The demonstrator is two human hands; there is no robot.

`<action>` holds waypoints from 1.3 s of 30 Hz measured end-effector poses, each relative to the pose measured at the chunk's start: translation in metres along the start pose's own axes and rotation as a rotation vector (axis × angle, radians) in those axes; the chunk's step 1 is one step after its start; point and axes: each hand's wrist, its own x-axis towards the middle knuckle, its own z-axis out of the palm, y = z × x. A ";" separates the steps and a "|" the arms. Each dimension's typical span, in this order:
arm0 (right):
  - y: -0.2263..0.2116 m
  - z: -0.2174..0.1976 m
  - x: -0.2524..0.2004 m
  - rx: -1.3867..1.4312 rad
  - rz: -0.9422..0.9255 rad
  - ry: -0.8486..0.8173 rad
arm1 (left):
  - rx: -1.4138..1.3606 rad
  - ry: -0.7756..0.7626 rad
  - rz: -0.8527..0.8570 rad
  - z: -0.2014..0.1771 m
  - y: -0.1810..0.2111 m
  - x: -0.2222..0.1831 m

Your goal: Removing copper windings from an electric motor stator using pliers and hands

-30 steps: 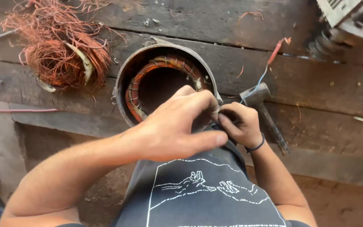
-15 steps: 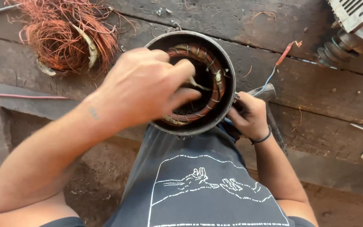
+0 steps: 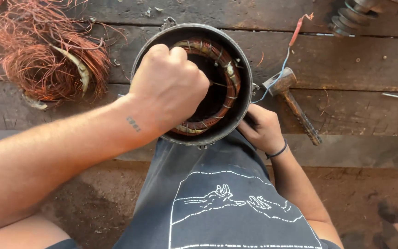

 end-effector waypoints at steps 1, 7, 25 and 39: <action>0.000 -0.004 -0.001 -0.001 0.003 0.002 | -0.002 0.001 0.004 -0.003 0.002 0.010; -0.036 -0.039 -0.001 0.013 0.018 0.133 | -0.062 -0.449 0.026 -0.001 0.014 0.026; -0.124 -0.067 0.056 -0.517 -0.256 0.059 | -0.154 0.287 -0.160 -0.020 -0.005 -0.035; -0.143 -0.054 0.050 -0.709 -0.192 0.181 | -0.333 0.531 0.060 0.000 -0.005 -0.017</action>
